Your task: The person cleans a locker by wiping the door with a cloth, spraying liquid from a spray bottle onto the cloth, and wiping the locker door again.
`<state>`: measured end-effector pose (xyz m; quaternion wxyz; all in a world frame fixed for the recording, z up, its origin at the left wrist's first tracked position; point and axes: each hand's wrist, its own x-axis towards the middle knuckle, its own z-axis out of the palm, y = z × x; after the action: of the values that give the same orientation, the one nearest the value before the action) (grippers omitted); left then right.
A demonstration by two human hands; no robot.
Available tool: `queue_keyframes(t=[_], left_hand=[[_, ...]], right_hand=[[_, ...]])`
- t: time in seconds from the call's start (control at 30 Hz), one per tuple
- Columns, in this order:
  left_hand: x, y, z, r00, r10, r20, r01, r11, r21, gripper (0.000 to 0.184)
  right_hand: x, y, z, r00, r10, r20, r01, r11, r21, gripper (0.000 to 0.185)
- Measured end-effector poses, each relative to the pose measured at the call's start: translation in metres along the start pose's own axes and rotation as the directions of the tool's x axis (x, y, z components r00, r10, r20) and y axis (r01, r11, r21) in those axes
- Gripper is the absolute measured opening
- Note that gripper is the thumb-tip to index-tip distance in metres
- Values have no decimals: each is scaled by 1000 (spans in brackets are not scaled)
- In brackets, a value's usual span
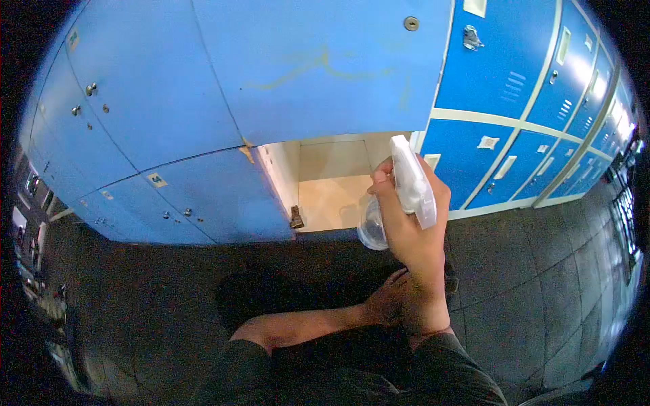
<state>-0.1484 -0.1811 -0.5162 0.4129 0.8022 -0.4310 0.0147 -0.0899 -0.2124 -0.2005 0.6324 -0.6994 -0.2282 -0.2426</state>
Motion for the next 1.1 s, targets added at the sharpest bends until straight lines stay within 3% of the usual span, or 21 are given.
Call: queue_keyframes(t=[0.03,0.1,0.13,0.17,0.23,0.27,0.3,0.4,0.77,0.87,1.0,1.1], left_hand=[[3,7,-6,1000,-13,14,13,1000,5,100],[6,19,-24,998,52,30,-58,976,210,99],[4,-3,2,1000,-4,11,5,994,-108,97],[0,-43,49,998,-67,10,65,909,-412,95],[0,-43,49,998,-67,-15,55,911,-408,92],[5,0,0,999,8,-38,-11,995,-99,91],[9,26,-31,996,88,-35,-78,972,221,90],[9,27,-34,994,83,-73,-77,994,77,92],[7,23,-29,1000,30,-1,-30,989,142,95],[2,0,-10,998,59,13,-61,978,200,94],[7,20,-26,981,102,-162,-102,995,7,89],[3,13,-17,996,80,-49,-76,994,81,84]], right_hand=[[2,3,-3,1000,-8,-25,8,1000,9,9],[5,7,-9,996,-55,-74,55,998,-10,9],[7,6,-12,994,-50,-98,48,999,-23,9],[8,6,-14,992,-46,-121,42,999,-32,10],[10,7,-18,987,-28,-161,21,999,-47,10],[12,7,-21,983,-19,-181,9,999,-53,10],[13,9,-23,981,-19,-192,7,998,-66,9],[16,18,-27,976,-28,-215,3,994,-114,8],[17,16,-27,987,66,-148,-82,991,-107,10],[13,16,-19,991,22,-130,-34,995,-91,9],[7,12,-4,994,-109,-22,103,977,-185,4],[-2,7,15,991,-128,35,131,986,-105,3]])
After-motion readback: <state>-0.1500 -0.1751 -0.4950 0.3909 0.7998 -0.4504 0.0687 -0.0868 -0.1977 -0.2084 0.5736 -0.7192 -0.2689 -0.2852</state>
